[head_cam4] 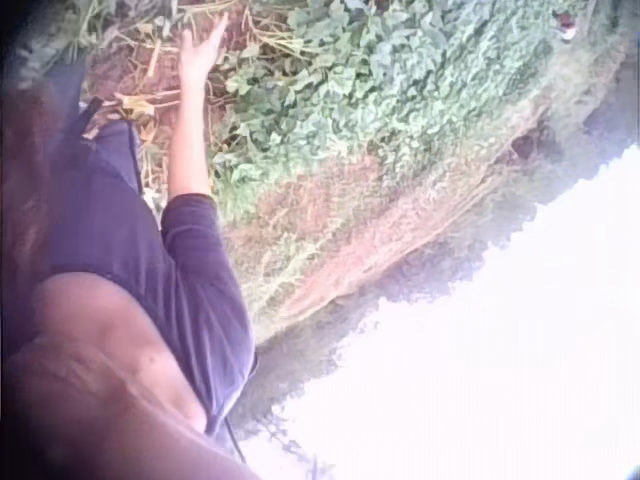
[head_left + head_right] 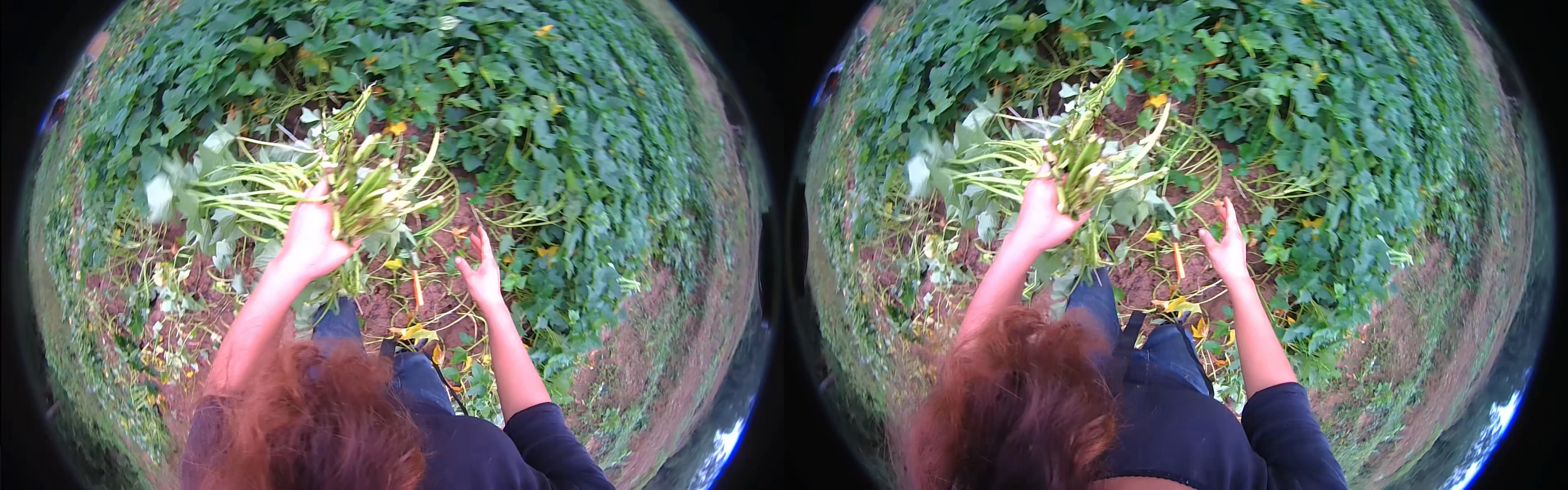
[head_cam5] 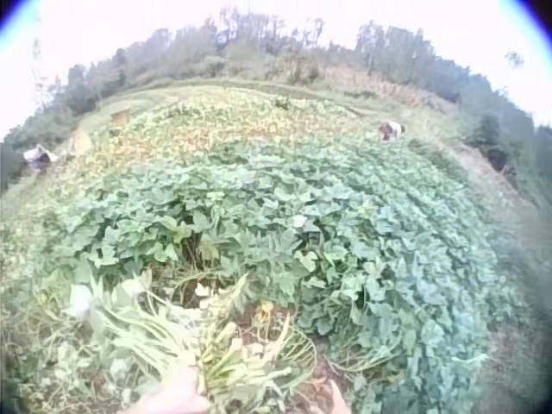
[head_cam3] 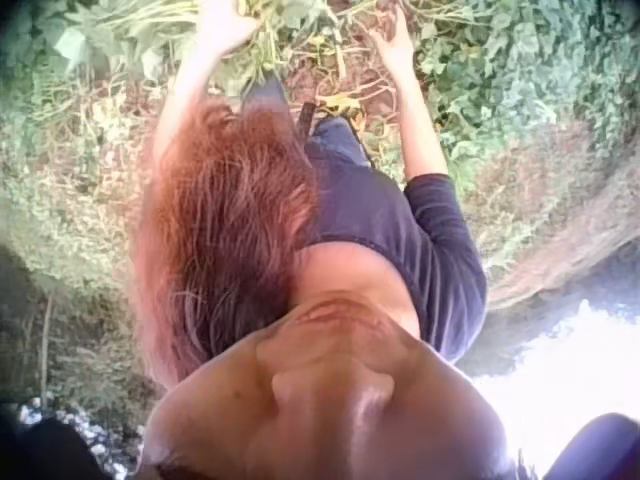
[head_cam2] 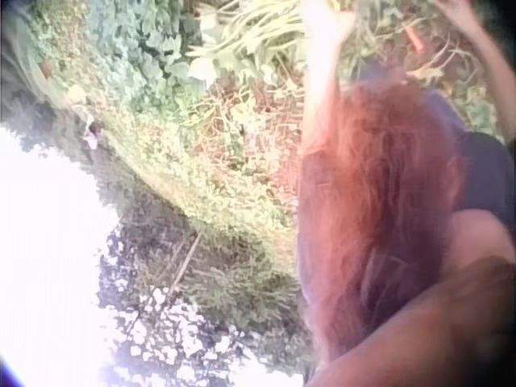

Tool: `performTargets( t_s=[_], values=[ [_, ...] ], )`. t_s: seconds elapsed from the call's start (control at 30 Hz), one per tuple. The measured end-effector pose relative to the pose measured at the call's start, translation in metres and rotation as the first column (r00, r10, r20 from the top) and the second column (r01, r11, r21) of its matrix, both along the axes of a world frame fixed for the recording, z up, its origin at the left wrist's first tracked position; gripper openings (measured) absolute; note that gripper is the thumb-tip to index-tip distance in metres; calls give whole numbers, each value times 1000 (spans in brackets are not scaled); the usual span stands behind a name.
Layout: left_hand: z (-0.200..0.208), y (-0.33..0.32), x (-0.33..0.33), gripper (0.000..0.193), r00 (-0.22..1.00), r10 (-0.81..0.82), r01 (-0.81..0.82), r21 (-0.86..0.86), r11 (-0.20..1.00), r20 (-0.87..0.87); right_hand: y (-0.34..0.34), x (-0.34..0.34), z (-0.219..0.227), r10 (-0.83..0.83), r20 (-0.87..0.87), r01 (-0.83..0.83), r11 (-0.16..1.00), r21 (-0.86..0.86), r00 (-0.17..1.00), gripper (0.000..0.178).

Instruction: The person uses a small knife to cut long green vegetable stems from a dense patch of leafy plants. They gather the cut stems into bundles and place them on the ground, repeating the cutting and bundling process across the patch.

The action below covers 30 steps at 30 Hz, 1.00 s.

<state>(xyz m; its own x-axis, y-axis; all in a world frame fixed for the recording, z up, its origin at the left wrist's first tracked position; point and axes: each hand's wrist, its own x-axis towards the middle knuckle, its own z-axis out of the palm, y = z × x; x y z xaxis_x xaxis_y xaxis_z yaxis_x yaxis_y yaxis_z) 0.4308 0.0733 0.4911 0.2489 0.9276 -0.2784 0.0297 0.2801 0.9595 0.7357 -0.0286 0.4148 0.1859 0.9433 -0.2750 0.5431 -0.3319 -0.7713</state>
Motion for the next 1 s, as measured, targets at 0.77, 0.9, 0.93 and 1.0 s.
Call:
performTargets(
  t_s=[0.77, 0.9, 0.93, 1.0],
  values=[
    [231, -181, 261, 36, 600, -758, 678, 665, 312, -256, -180, 110, 202, -439, -158, 466, 847, 256, 885, 42],
    [228, -159, 258, 44, 649, -761, 622, 596, 508, -29, -172, 105, 179, -518, -151, 539, 812, 223, 842, 34],
    [226, -155, 257, 46, 716, -687, 564, 680, 468, -121, -168, 103, 175, -522, -158, 545, 807, 228, 838, 32],
    [221, -148, 254, 50, 893, -356, 384, 878, 286, -275, -158, 97, 176, -521, -186, 553, 797, 244, 833, 29]
  ],
)
